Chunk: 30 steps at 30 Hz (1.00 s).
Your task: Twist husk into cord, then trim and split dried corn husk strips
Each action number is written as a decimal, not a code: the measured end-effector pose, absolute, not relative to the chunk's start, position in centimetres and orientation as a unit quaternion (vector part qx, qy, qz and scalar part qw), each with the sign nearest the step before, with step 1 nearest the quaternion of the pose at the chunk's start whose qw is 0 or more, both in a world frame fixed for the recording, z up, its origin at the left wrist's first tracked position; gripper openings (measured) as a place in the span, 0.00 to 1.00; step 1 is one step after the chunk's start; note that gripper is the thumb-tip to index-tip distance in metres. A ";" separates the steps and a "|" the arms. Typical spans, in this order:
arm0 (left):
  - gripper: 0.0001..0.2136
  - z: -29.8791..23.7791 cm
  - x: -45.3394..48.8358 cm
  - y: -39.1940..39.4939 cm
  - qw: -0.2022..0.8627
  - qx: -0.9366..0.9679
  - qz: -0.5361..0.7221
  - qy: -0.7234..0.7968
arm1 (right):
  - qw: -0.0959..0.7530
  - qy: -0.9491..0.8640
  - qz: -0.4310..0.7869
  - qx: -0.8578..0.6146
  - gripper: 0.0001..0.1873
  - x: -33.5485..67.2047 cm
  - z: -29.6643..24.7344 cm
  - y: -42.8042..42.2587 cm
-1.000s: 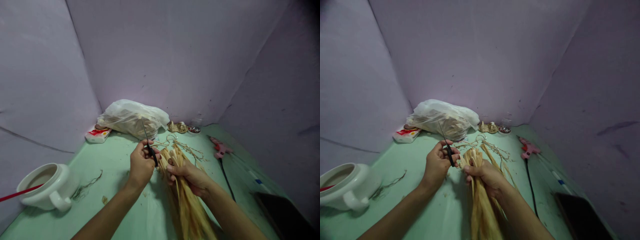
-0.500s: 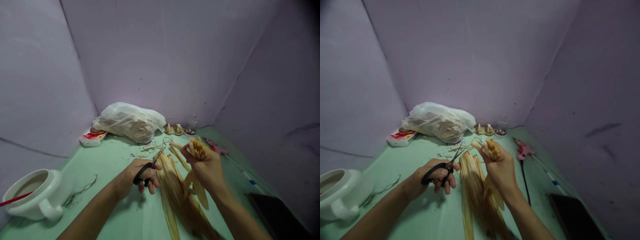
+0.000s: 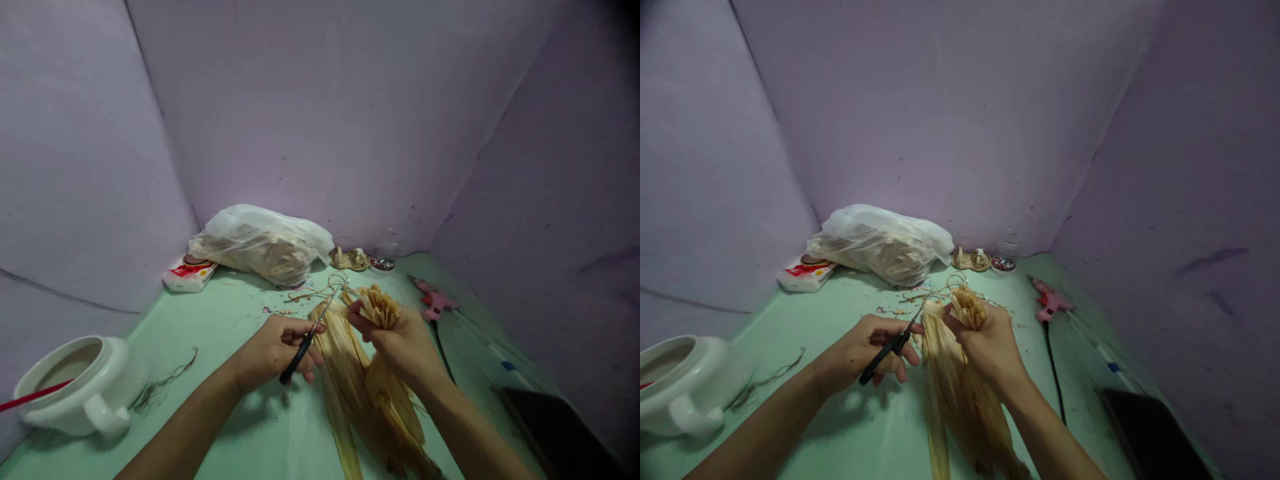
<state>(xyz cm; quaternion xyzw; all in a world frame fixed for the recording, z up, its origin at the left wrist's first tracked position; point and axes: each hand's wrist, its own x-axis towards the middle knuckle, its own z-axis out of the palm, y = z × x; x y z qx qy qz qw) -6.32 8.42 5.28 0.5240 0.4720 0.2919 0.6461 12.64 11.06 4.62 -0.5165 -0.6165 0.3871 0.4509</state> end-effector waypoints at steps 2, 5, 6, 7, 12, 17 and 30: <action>0.28 5.2 -6.3 8.4 0.648 0.523 0.289 0.472 | 0.464 -0.627 0.365 -0.508 0.09 12.7 4.4 11.1; 0.29 4.8 -6.3 8.4 0.655 0.524 0.301 0.454 | 0.481 -0.648 0.319 -0.496 0.09 12.7 4.1 11.1; 0.29 4.6 -6.3 8.4 0.658 0.524 0.303 0.447 | 0.486 -0.653 0.302 -0.497 0.09 12.7 3.9 11.1; 0.29 4.5 -6.3 8.4 0.661 0.525 0.304 0.441 | 0.490 -0.654 0.284 -0.501 0.09 12.7 3.8 11.0; 0.29 4.3 -6.2 8.3 0.662 0.528 0.308 0.434 | 0.488 -0.672 0.253 -0.497 0.09 12.7 3.3 10.8; 0.28 4.8 -5.9 8.4 0.642 0.528 0.307 0.463 | 0.475 -0.673 0.285 -0.490 0.10 12.7 3.2 10.8; 0.20 4.9 -6.3 9.0 0.604 0.470 0.398 0.506 | 0.423 -0.672 0.289 -0.535 0.12 13.5 4.8 11.1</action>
